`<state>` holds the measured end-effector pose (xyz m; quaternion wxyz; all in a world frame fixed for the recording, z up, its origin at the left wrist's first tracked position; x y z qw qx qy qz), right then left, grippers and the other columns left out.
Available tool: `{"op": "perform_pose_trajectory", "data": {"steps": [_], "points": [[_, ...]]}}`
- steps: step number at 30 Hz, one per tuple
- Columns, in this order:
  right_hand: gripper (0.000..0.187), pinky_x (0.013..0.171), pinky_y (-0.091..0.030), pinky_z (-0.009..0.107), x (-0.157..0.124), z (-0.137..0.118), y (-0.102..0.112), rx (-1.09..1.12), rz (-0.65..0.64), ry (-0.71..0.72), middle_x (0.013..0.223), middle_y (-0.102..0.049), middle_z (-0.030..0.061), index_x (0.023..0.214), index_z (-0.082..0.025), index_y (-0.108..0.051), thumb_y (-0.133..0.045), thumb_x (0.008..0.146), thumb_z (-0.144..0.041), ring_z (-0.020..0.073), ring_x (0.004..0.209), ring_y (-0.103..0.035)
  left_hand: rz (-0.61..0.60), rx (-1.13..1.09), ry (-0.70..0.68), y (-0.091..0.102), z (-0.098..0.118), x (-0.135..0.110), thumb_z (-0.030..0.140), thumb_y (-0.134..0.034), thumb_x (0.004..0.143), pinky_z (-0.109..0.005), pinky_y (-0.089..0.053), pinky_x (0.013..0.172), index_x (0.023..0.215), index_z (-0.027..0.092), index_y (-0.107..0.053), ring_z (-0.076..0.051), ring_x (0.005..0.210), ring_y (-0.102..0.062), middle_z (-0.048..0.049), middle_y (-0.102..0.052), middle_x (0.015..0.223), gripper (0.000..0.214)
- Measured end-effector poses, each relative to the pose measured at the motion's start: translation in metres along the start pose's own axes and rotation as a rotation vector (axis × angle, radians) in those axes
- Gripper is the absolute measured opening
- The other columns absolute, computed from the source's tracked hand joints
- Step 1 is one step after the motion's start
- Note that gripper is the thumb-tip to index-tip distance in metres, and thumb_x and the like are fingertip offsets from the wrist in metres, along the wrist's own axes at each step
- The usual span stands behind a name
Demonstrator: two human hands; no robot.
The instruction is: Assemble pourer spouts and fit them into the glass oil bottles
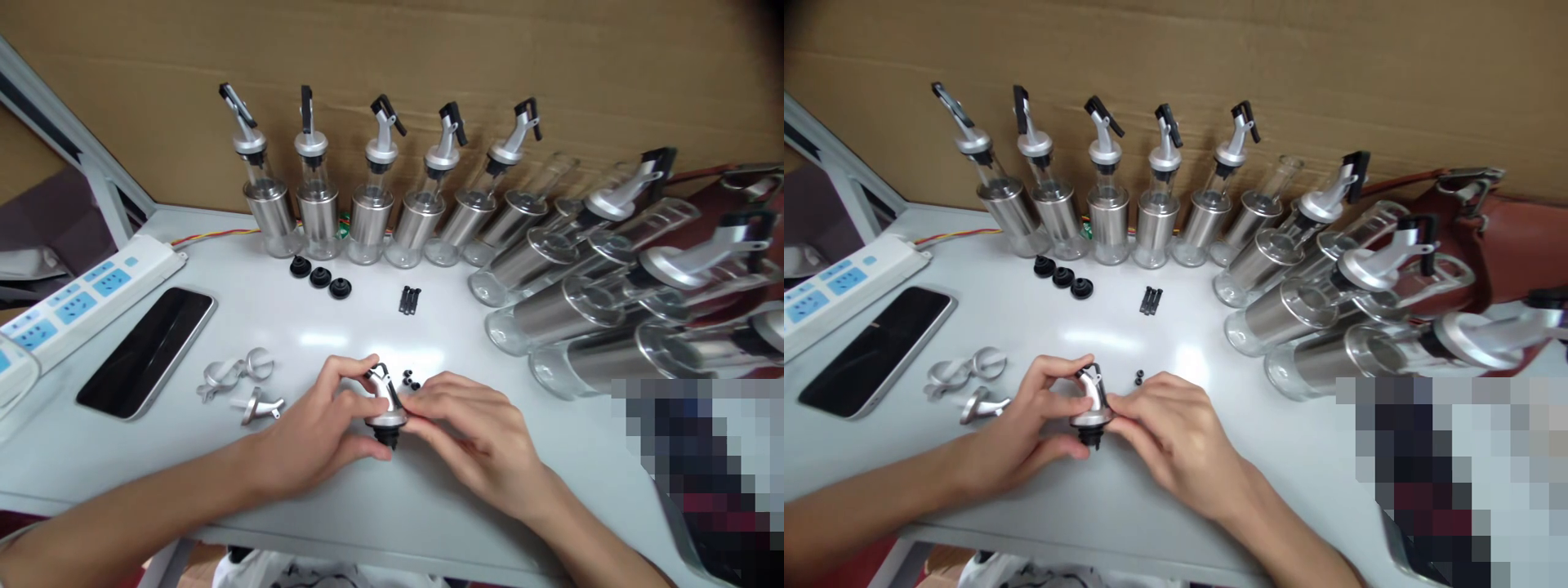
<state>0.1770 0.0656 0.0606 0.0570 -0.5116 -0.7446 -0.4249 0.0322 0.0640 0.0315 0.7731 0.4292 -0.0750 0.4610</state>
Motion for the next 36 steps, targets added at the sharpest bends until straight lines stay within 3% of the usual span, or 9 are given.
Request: {"op": "perform_pose_trajectory", "data": {"steps": [7,11,18,21,25,28,32,36], "points": [[0.009,0.061,-0.056,0.029,-0.001,0.007,0.0,0.026,0.037,-0.061,0.076,-0.074,0.0052,0.098,-0.017,-0.065,-0.065,0.088,-0.018,0.0171,0.065,-0.068,-0.023,-0.03,0.039,0.0,-0.003,-0.001,0.033,-0.048,0.097,-0.04,-0.058,0.087,0.118,0.022,-0.045,-0.019,0.1,-0.058,-0.013,-0.038,0.126,0.025],[0.013,0.063,-0.056,0.03,0.0,0.007,0.001,0.02,0.029,-0.09,0.079,-0.074,0.0048,0.1,-0.019,-0.065,-0.064,0.088,-0.017,0.0173,0.067,-0.068,-0.066,-0.05,0.05,0.004,0.0,0.005,0.03,-0.053,0.095,-0.039,-0.059,0.084,0.117,0.023,-0.045,-0.02,0.1,-0.058,-0.0122,-0.04,0.124,0.024],[0.019,0.068,-0.057,0.028,0.002,0.005,0.001,0.05,-0.002,-0.147,0.089,-0.075,0.0059,0.106,-0.02,-0.061,-0.063,0.087,-0.018,0.0179,0.077,-0.071,-0.024,-0.041,0.033,0.008,0.002,0.007,0.027,-0.054,0.095,-0.037,-0.058,0.089,0.114,0.023,-0.046,-0.019,0.103,-0.058,-0.0115,-0.04,0.124,0.021],[0.022,0.071,-0.059,0.026,-0.001,0.012,-0.005,0.128,-0.045,-0.286,0.09,-0.074,0.0044,0.104,-0.021,-0.06,-0.069,0.084,-0.025,0.0172,0.08,-0.072,-0.029,-0.029,0.036,0.007,0.0,0.005,0.026,-0.056,0.094,-0.036,-0.057,0.089,0.11,0.021,-0.049,-0.019,0.103,-0.059,-0.0105,-0.041,0.122,0.018],[0.02,0.073,-0.06,0.027,-0.009,0.023,-0.019,0.416,-0.093,-0.513,0.096,-0.074,0.0041,0.099,-0.022,-0.056,-0.069,0.084,-0.024,0.0172,0.086,-0.072,-0.048,-0.03,0.038,0.004,-0.001,0.004,0.024,-0.059,0.092,-0.033,-0.058,0.089,0.106,0.02,-0.052,-0.018,0.103,-0.06,-0.0098,-0.043,0.12,0.016],[0.022,0.066,-0.06,0.027,-0.013,0.027,-0.024,0.502,-0.085,-0.608,0.103,-0.071,0.0074,0.099,-0.021,-0.055,-0.068,0.082,-0.023,0.0167,0.08,-0.072,-0.035,-0.058,0.04,0.005,0.0,0.006,0.021,-0.062,0.09,-0.032,-0.058,0.088,0.103,0.019,-0.053,-0.018,0.1,-0.062,-0.0102,-0.045,0.121,0.015],[0.023,0.059,-0.058,0.025,-0.014,0.026,-0.023,0.488,-0.085,-0.623,0.097,-0.069,0.006,0.101,-0.021,-0.055,-0.066,0.081,-0.021,0.013,0.068,-0.066,-0.034,-0.099,0.03,0.009,0.003,0.009,0.026,-0.063,0.09,-0.032,-0.058,0.085,0.105,0.019,-0.054,-0.018,0.097,-0.063,-0.011,-0.048,0.119,0.02],[0.023,0.062,-0.057,0.026,-0.011,0.024,-0.019,0.38,-0.089,-0.566,0.089,-0.068,0.0041,0.105,-0.021,-0.055,-0.06,0.082,-0.019,0.0145,0.071,-0.065,0.002,-0.149,0.048,0.013,0.001,0.01,0.026,-0.055,0.095,-0.034,-0.056,0.088,0.118,0.021,-0.048,-0.02,0.106,-0.058,-0.0113,-0.054,0.117,0.025]]}}
Point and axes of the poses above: each hand's wrist, its own x-axis towards the middle knuckle, its own y-axis out of the back of the hand, z = x × y, the point moved 7 cm from there along x, towards the middle knuckle
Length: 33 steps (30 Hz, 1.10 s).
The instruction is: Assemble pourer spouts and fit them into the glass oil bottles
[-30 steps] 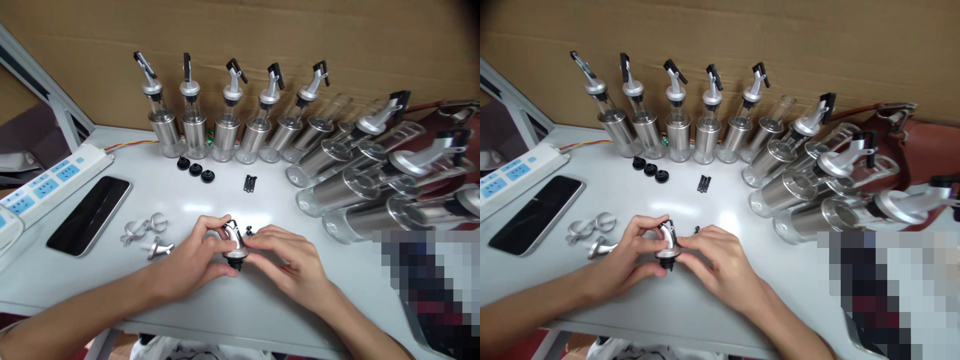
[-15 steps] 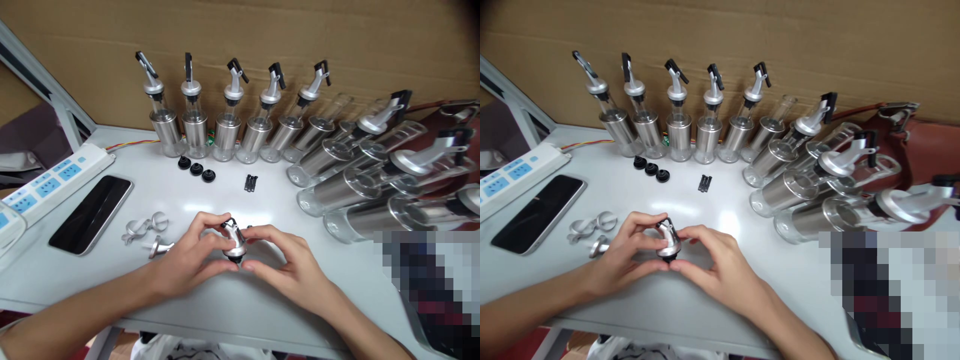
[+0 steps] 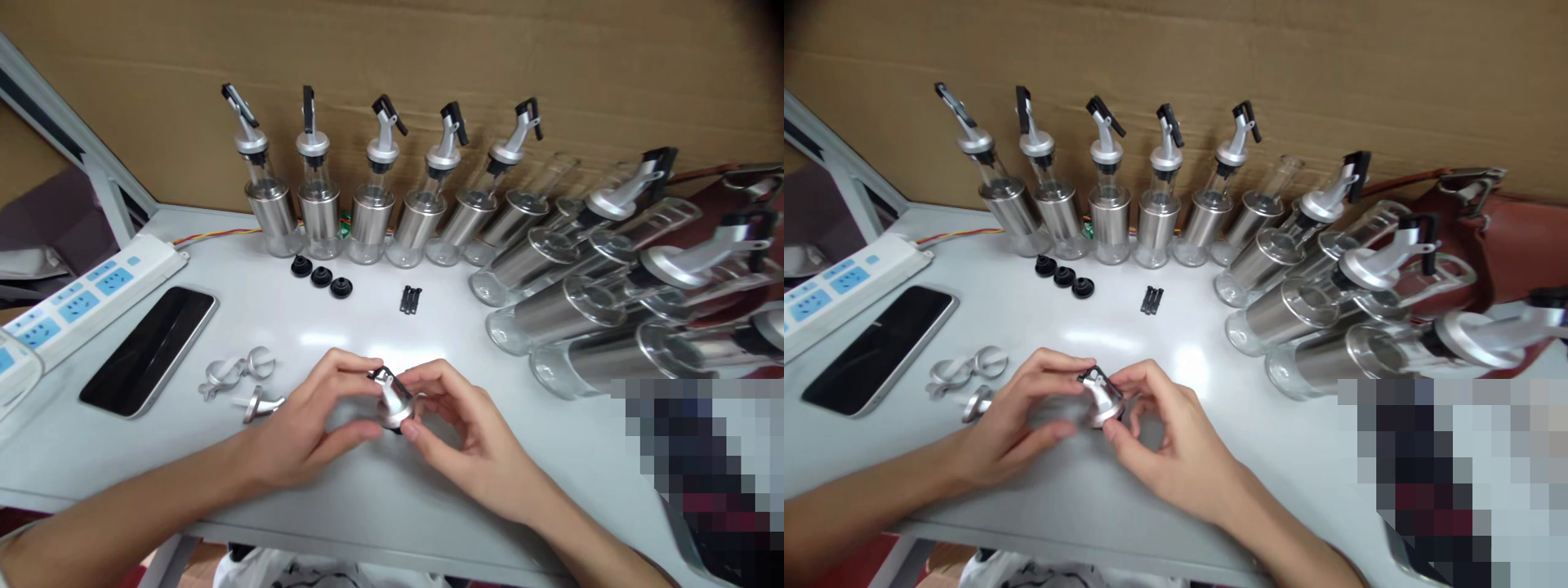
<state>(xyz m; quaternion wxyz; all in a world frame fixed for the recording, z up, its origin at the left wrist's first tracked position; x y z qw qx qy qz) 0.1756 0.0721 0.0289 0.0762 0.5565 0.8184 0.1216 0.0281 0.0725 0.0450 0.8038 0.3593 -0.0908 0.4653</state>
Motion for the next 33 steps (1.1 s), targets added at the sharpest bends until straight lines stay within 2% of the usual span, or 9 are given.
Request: {"op": "perform_pose_trajectory", "data": {"steps": [4,7,11,14,18,23,29,33], "points": [[0.024,0.061,-0.055,0.026,0.001,-0.005,0.003,-0.091,0.0,0.066,0.091,-0.068,0.0067,0.105,-0.019,-0.057,-0.052,0.082,-0.017,0.0182,0.08,-0.066,0.062,-0.056,0.099,0.003,-0.008,0.001,0.017,-0.055,0.094,-0.028,-0.054,0.083,0.117,0.023,-0.051,-0.016,0.097,-0.06,-0.0062,-0.059,0.104,0.024],[0.025,0.064,-0.054,0.027,0.002,-0.009,0.003,-0.125,-0.013,0.109,0.09,-0.068,0.0068,0.105,-0.018,-0.058,-0.05,0.081,-0.016,0.0178,0.079,-0.065,0.043,-0.076,0.156,0.003,-0.011,0.004,0.018,-0.058,0.093,-0.027,-0.054,0.08,0.116,0.023,-0.056,-0.016,0.091,-0.062,-0.0053,-0.062,0.101,0.023],[0.028,0.065,-0.051,0.024,0.001,-0.017,0.005,-0.167,0.01,0.2,0.086,-0.066,0.0026,0.105,-0.019,-0.059,-0.051,0.079,-0.012,0.0135,0.072,-0.06,0.028,-0.122,0.148,0.003,-0.009,0.007,0.02,-0.062,0.091,-0.027,-0.055,0.078,0.112,0.021,-0.061,-0.015,0.087,-0.064,-0.0051,-0.064,0.097,0.021],[0.031,0.067,-0.05,0.024,0.001,-0.021,0.004,-0.183,0.001,0.252,0.091,-0.065,0.0028,0.107,-0.021,-0.059,-0.051,0.079,-0.009,0.0135,0.075,-0.059,0.054,-0.139,0.104,0.005,-0.007,0.007,0.017,-0.063,0.09,-0.024,-0.054,0.076,0.109,0.02,-0.063,-0.013,0.085,-0.064,-0.0043,-0.065,0.092,0.019],[0.032,0.071,-0.052,0.027,0.0,-0.021,0.003,-0.187,-0.022,0.262,0.096,-0.064,0.0051,0.112,-0.021,-0.057,-0.05,0.083,-0.011,0.0164,0.083,-0.061,0.08,-0.164,0.077,0.006,-0.006,0.007,0.02,-0.066,0.088,-0.023,-0.055,0.074,0.106,0.018,-0.064,-0.014,0.084,-0.065,-0.0056,-0.066,0.091,0.018],[0.028,0.077,-0.053,0.031,0.0,-0.022,0.004,-0.173,-0.035,0.29,0.102,-0.064,0.0076,0.116,-0.022,-0.055,-0.048,0.089,-0.015,0.0192,0.092,-0.062,0.114,-0.186,0.12,0.007,-0.01,0.007,0.022,-0.062,0.091,-0.026,-0.057,0.072,0.101,0.018,-0.067,-0.015,0.082,-0.067,-0.007,-0.07,0.089,0.011],[0.031,0.082,-0.054,0.03,-0.002,-0.013,0.007,-0.208,0.005,0.216,0.106,-0.065,0.0077,0.123,-0.022,-0.049,-0.048,0.092,-0.019,0.0186,0.096,-0.064,0.193,-0.205,0.17,0.012,-0.014,0.005,0.022,-0.07,0.086,-0.024,-0.056,0.068,0.094,0.019,-0.069,-0.014,0.076,-0.068,-0.0051,-0.071,0.083,0.009],[0.03,0.082,-0.054,0.027,-0.002,-0.013,0.009,-0.195,0.045,0.223,0.106,-0.066,0.0058,0.121,-0.023,-0.051,-0.048,0.092,-0.017,0.0164,0.094,-0.065,0.176,-0.222,0.139,0.012,-0.013,0.006,0.02,-0.073,0.083,-0.023,-0.056,0.069,0.093,0.018,-0.068,-0.013,0.076,-0.068,-0.0046,-0.071,0.083,0.012]]}}
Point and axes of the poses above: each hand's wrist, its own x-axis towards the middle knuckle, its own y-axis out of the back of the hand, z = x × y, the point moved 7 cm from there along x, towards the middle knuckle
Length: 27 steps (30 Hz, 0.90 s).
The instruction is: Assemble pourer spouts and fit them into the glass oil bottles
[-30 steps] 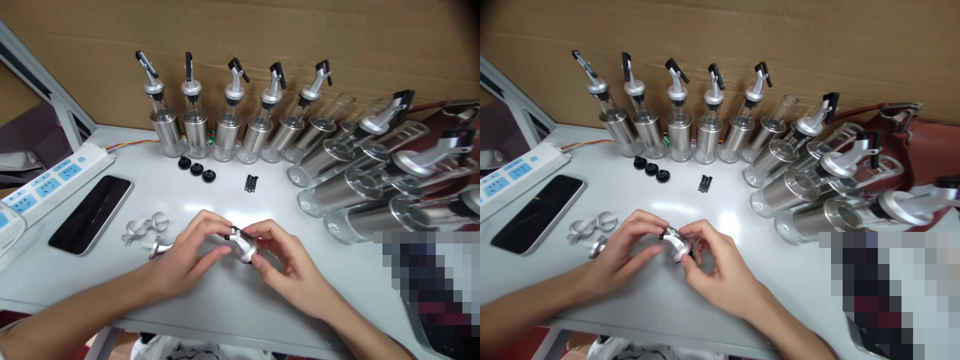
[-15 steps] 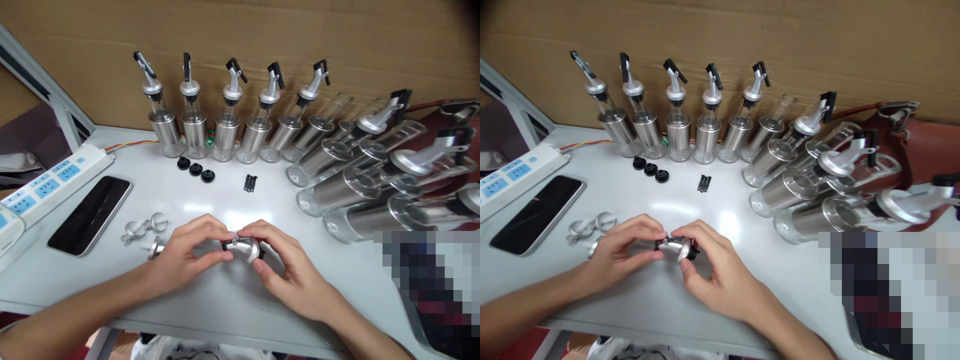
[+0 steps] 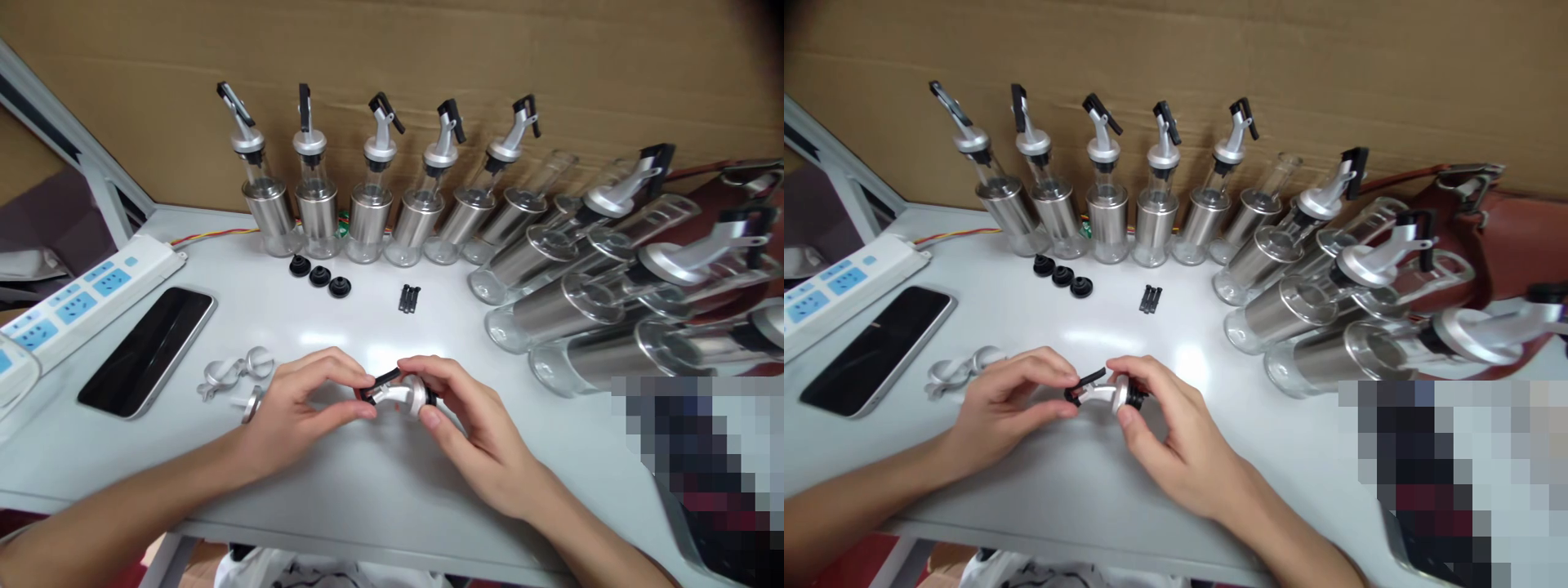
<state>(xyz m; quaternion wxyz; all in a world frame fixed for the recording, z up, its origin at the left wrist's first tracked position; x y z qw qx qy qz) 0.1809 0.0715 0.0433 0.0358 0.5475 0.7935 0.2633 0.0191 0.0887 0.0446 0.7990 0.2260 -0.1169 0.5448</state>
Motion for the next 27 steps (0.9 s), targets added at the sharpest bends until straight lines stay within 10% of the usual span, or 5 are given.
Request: {"op": "perform_pose_trajectory", "data": {"steps": [27], "points": [[0.057,0.061,-0.044,0.023,-0.013,-0.007,-0.024,0.155,-0.192,-0.017,0.091,-0.051,0.0003,0.127,-0.03,-0.019,-0.044,0.081,-0.008,0.0121,0.07,-0.053,-0.173,-0.002,0.166,-0.019,-0.011,-0.013,0.029,-0.066,0.088,-0.018,-0.055,0.06,0.09,0.015,-0.064,-0.013,0.067,-0.071,-0.0045,-0.075,0.077,0.014]]}}
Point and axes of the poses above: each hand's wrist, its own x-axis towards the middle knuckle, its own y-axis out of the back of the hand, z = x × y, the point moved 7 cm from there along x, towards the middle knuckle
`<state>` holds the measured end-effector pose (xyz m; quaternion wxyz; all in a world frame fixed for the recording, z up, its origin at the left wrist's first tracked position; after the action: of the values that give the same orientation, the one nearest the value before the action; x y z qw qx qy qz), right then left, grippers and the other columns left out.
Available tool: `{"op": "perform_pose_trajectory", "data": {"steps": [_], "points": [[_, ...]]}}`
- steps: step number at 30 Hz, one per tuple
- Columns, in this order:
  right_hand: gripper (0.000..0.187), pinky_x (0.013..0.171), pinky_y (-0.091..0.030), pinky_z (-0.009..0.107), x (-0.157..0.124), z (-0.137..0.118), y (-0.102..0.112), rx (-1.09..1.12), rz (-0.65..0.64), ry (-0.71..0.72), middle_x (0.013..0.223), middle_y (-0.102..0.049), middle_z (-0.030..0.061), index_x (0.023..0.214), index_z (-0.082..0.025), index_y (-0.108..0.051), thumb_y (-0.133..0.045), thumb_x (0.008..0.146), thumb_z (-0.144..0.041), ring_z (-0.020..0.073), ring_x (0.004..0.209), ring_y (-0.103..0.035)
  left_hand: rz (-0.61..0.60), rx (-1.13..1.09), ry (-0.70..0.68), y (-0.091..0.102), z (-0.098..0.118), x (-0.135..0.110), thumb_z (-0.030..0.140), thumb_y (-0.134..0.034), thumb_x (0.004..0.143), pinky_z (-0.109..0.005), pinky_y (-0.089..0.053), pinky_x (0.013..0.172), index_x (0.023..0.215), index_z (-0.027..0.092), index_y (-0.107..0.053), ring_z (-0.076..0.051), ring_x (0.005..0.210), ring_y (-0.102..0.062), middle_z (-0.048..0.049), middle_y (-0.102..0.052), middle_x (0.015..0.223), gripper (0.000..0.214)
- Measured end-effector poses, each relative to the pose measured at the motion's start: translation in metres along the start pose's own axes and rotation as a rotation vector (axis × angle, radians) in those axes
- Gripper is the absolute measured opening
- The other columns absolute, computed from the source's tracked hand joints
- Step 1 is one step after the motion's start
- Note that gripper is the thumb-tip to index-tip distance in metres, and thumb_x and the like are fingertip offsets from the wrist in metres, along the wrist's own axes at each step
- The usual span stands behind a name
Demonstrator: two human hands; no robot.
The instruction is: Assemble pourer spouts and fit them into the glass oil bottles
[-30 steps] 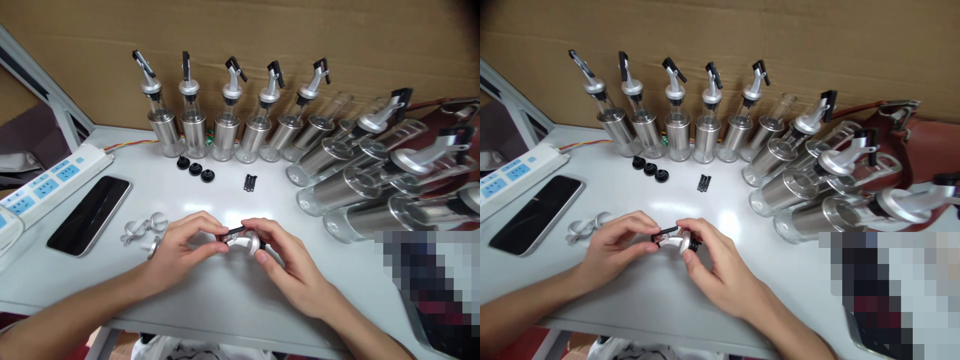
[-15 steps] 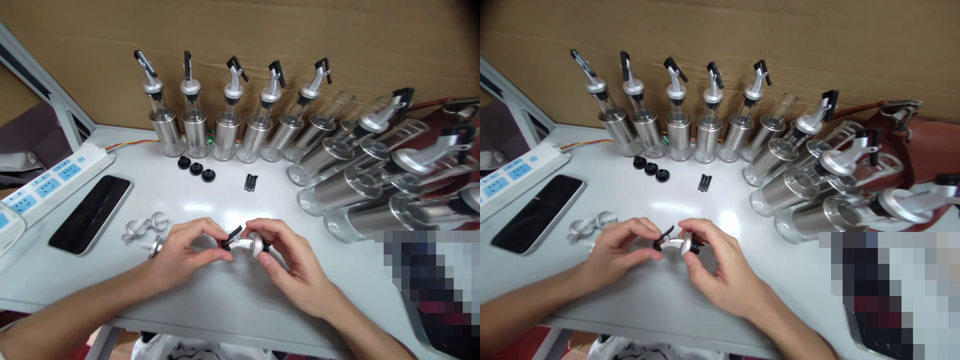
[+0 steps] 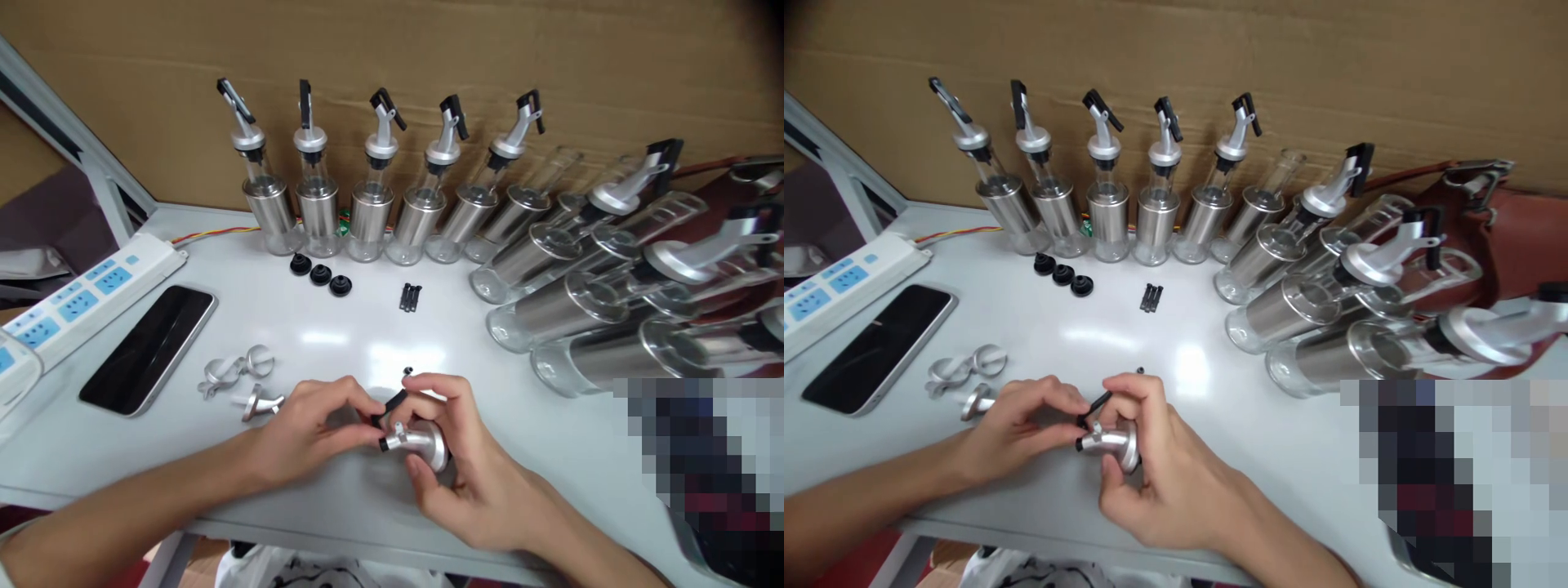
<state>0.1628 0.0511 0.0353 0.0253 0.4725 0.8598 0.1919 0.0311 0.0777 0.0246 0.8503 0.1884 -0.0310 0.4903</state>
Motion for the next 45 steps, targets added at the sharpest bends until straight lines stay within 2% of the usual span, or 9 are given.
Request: {"op": "perform_pose_trajectory", "data": {"steps": [4,8,15,21,26,31,36,39,45], "points": [[0.064,0.055,-0.039,0.021,0.003,0.005,0.005,0.07,0.023,-0.032,0.085,-0.046,-0.0021,0.135,-0.031,-0.011,-0.043,0.084,-0.008,0.0092,0.06,-0.046,0.059,-0.184,0.172,0.003,-0.007,0.0,0.031,-0.073,0.082,-0.019,-0.058,0.065,0.087,0.016,-0.062,-0.013,0.069,-0.072,-0.0038,-0.076,0.076,0.019],[0.059,0.061,-0.043,0.022,0.005,0.007,0.004,0.107,-0.012,-0.066,0.087,-0.048,-0.0007,0.136,-0.03,-0.014,-0.042,0.088,-0.01,0.0121,0.072,-0.054,0.05,-0.255,0.187,0.001,-0.006,0.0,0.032,-0.077,0.078,-0.018,-0.058,0.065,0.085,0.015,-0.063,-0.012,0.067,-0.072,-0.0032,-0.076,0.075,0.023],[0.049,0.056,-0.04,0.021,0.004,0.009,-0.003,0.055,-0.104,-0.128,0.086,-0.054,-0.0013,0.129,-0.029,-0.025,-0.044,0.088,-0.01,0.0104,0.064,-0.05,-0.014,-0.167,0.131,-0.005,-0.004,0.0,0.034,-0.076,0.079,-0.017,-0.058,0.062,0.084,0.015,-0.065,-0.014,0.067,-0.074,-0.004,-0.077,0.073,0.022],[0.026,0.059,-0.042,0.02,0.003,0.01,0.005,0.08,-0.062,-0.159,0.089,-0.057,-0.001,0.108,-0.027,-0.033,-0.044,0.089,-0.011,0.0105,0.069,-0.052,-0.089,-0.124,0.07,-0.004,0.005,0.0,0.022,-0.07,0.085,-0.02,-0.06,0.072,0.101,0.015,-0.065,-0.015,0.08,-0.075,-0.0055,-0.078,0.085,0.019],[0.03,0.053,-0.039,0.018,0.004,0.009,0.005,0.072,-0.056,-0.164,0.085,-0.056,-0.0024,0.108,-0.026,-0.032,-0.044,0.087,-0.008,0.009,0.063,-0.049,-0.058,-0.019,0.036,-0.001,0.006,0.003,0.018,-0.063,0.089,-0.018,-0.057,0.063,0.098,0.015,-0.068,-0.013,0.069,-0.073,-0.0042,-0.078,0.079,0.01],[0.028,0.05,-0.036,0.017,0.004,0.009,0.005,0.004,-0.034,-0.18,0.081,-0.05,-0.004,0.105,-0.025,-0.034,-0.047,0.086,-0.011,0.0073,0.057,-0.044,-0.027,-0.018,-0.062,0.0,0.011,0.006,0.016,-0.064,0.089,-0.019,-0.057,0.068,0.094,0.014,-0.07,-0.013,0.073,-0.072,-0.0066,-0.077,0.082,0.008],[0.037,0.05,-0.036,0.019,0.005,0.01,0.003,0.046,-0.005,-0.156,0.08,-0.053,-0.0036,0.114,-0.024,-0.028,-0.048,0.085,-0.012,0.0074,0.054,-0.046,-0.051,-0.081,-0.103,0.0,0.016,0.008,0.016,-0.072,0.082,-0.022,-0.058,0.071,0.089,0.015,-0.069,-0.015,0.078,-0.073,-0.0083,-0.077,0.086,0.007],[0.039,0.05,-0.037,0.02,0.006,0.009,0.002,0.015,-0.016,-0.132,0.078,-0.054,-0.0034,0.115,-0.023,-0.028,-0.048,0.084,-0.011,0.0081,0.055,-0.047,-0.031,-0.069,-0.07,0.0,0.014,0.007,0.016,-0.07,0.083,-0.02,-0.058,0.07,0.085,0.014,-0.07,-0.014,0.076,-0.073,-0.0078,-0.077,0.083,0.003],[0.037,0.053,-0.04,0.021,0.007,0.007,0.007,-0.046,0.014,-0.102,0.08,-0.057,-0.0021,0.113,-0.024,-0.029,-0.049,0.085,-0.011,0.0103,0.059,-0.054,-0.003,-0.026,0.14,0.0,0.001,0.003,0.02,-0.067,0.086,-0.02,-0.058,0.072,0.09,0.016,-0.073,-0.015,0.08,-0.074,-0.0058,-0.078,0.089,0.008]]}}
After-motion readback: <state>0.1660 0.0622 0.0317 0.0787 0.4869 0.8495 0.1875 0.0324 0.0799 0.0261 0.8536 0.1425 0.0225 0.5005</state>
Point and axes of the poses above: each hand's wrist, its own x-axis towards the middle knuckle, its own y-axis out of the back of the hand, z = x × y, the point moved 7 cm from there along x, towards the middle knuckle
